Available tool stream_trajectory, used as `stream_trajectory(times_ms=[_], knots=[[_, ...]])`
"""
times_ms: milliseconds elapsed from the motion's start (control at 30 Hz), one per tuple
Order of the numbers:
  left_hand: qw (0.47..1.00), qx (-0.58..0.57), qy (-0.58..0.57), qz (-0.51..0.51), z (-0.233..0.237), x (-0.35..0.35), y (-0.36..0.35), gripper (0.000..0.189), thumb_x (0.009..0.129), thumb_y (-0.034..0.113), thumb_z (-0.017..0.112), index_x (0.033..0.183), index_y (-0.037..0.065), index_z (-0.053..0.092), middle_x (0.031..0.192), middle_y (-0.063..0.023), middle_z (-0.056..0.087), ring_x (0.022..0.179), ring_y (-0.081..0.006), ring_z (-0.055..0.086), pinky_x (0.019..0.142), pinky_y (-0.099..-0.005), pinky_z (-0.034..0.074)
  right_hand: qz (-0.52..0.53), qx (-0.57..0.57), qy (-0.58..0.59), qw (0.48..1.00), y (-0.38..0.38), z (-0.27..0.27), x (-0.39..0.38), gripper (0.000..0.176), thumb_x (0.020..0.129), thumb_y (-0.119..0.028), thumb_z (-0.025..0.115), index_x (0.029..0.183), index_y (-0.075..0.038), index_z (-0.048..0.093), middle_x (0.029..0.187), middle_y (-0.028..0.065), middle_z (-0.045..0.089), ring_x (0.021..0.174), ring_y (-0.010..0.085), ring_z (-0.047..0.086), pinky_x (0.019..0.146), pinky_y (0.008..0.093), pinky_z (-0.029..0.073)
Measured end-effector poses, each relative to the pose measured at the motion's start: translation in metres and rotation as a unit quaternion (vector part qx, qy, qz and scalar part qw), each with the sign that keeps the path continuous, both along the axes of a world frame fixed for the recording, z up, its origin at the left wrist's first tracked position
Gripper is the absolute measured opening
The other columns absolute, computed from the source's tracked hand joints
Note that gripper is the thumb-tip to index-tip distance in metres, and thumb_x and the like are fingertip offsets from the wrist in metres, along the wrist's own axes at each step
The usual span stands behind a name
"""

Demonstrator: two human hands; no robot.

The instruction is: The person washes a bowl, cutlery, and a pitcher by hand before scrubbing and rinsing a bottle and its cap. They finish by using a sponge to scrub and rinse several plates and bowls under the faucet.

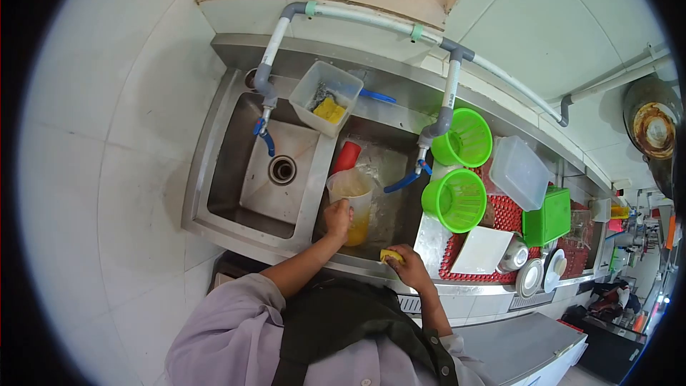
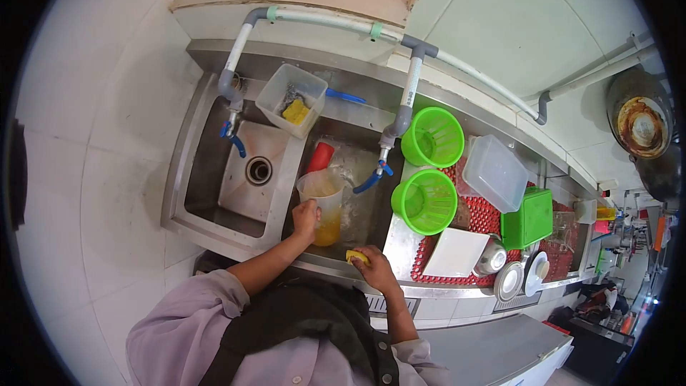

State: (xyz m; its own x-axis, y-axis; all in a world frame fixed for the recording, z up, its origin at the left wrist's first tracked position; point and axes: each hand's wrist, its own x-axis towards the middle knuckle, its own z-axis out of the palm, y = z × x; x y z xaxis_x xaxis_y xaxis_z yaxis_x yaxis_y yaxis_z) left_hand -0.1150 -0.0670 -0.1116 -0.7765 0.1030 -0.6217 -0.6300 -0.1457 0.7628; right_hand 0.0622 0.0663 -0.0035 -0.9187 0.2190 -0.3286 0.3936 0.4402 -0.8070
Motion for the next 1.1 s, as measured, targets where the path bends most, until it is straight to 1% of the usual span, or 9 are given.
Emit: stream_trajectory(times_ms=[300,500,567,700,800,867,933,1000,1100], knots=[[0.972,0.228,0.026,0.050,0.101,0.018,-0.065,0.024,0.081,0.011,0.070,0.066,0.007,0.052,0.059,-0.0011,0.053,0.048,-0.0060,0.040,0.046,-0.0227,0.030,-0.091,-0.042,0.044,0.994,-0.008,-0.007,0.024,0.023,0.085,-0.015,0.067,0.102,0.001,0.063,0.094,0.0166,0.063,0.087,0.0298,0.063,0.078,0.0341,0.049],[0.951,0.070,0.297,0.054,0.206,-0.022,-0.145,0.024,0.077,0.012,0.075,0.068,0.004,0.055,0.060,0.0013,0.054,0.053,-0.0040,0.042,0.048,-0.0221,0.031,-0.094,-0.070,0.013,0.993,-0.012,-0.002,0.003,0.022,0.085,-0.014,0.067,0.102,0.000,0.063,0.094,0.0161,0.063,0.085,0.0293,0.063,0.077,0.0341,0.049],[0.878,-0.132,0.439,-0.139,0.219,-0.039,-0.190,0.027,0.076,0.015,0.077,0.067,0.003,0.055,0.057,-0.0016,0.051,0.054,-0.0037,0.041,0.047,-0.0246,0.032,-0.072,-0.039,0.054,0.995,-0.025,0.021,-0.019,0.023,0.085,-0.014,0.066,0.102,0.000,0.062,0.094,0.0154,0.063,0.087,0.0288,0.062,0.078,0.0340,0.048],[0.828,-0.224,0.453,-0.241,0.216,-0.084,-0.230,0.032,0.073,0.017,0.079,0.064,0.003,0.052,0.054,-0.0075,0.048,0.050,-0.0077,0.039,0.046,-0.0278,0.034,-0.054,-0.036,0.103,0.993,-0.042,0.034,-0.051,0.024,0.087,-0.016,0.064,0.105,0.000,0.061,0.094,0.0125,0.062,0.087,0.0245,0.061,0.079,0.0317,0.047],[0.737,-0.271,0.532,-0.316,0.185,-0.113,-0.253,0.037,0.073,0.023,0.079,0.062,0.004,0.048,0.055,-0.0123,0.049,0.045,-0.0263,0.043,0.045,-0.0333,0.037,-0.183,-0.220,0.077,0.955,-0.069,0.051,-0.090,0.029,0.093,-0.023,0.057,0.113,-0.003,0.056,0.096,0.0085,0.061,0.089,0.0192,0.059,0.080,0.0295,0.046],[0.709,-0.281,0.547,-0.346,0.167,-0.127,-0.263,0.037,0.074,0.027,0.077,0.063,0.004,0.051,0.057,-0.0139,0.052,0.048,-0.0291,0.049,0.047,-0.0355,0.040,-0.257,-0.444,0.171,0.841,-0.081,0.071,-0.144,0.033,0.096,-0.027,0.051,0.120,-0.005,0.050,0.106,0.0063,0.058,0.100,0.0186,0.057,0.087,0.0324,0.046],[0.680,-0.294,0.558,-0.374,0.150,-0.137,-0.263,0.037,0.075,0.031,0.075,0.065,0.004,0.053,0.058,-0.0155,0.055,0.051,-0.0319,0.055,0.048,-0.0378,0.043,-0.271,-0.461,0.207,0.819,-0.075,0.076,-0.203,0.034,0.096,-0.030,0.049,0.121,-0.005,0.049,0.111,0.0072,0.058,0.104,0.0189,0.056,0.090,0.0335,0.045],[0.630,-0.356,0.532,-0.439,0.130,-0.141,-0.261,0.038,0.077,0.038,0.071,0.070,0.003,0.057,0.066,-0.0195,0.060,0.064,-0.0365,0.063,0.055,-0.0442,0.048,-0.244,-0.602,0.213,0.730,-0.060,0.083,-0.262,0.036,0.096,-0.031,0.049,0.127,-0.012,0.047,0.112,0.0073,0.057,0.106,0.0198,0.056,0.090,0.0348,0.046],[0.603,-0.381,0.477,-0.514,0.104,-0.147,-0.241,0.034,0.076,0.036,0.071,0.076,0.003,0.060,0.068,-0.0190,0.062,0.067,-0.0387,0.063,0.062,-0.0470,0.050,-0.357,-0.530,0.189,0.746,-0.075,0.119,-0.308,0.038,0.095,-0.030,0.053,0.128,-0.012,0.047,0.110,0.0081,0.059,0.101,0.0203,0.058,0.085,0.0352,0.047]])
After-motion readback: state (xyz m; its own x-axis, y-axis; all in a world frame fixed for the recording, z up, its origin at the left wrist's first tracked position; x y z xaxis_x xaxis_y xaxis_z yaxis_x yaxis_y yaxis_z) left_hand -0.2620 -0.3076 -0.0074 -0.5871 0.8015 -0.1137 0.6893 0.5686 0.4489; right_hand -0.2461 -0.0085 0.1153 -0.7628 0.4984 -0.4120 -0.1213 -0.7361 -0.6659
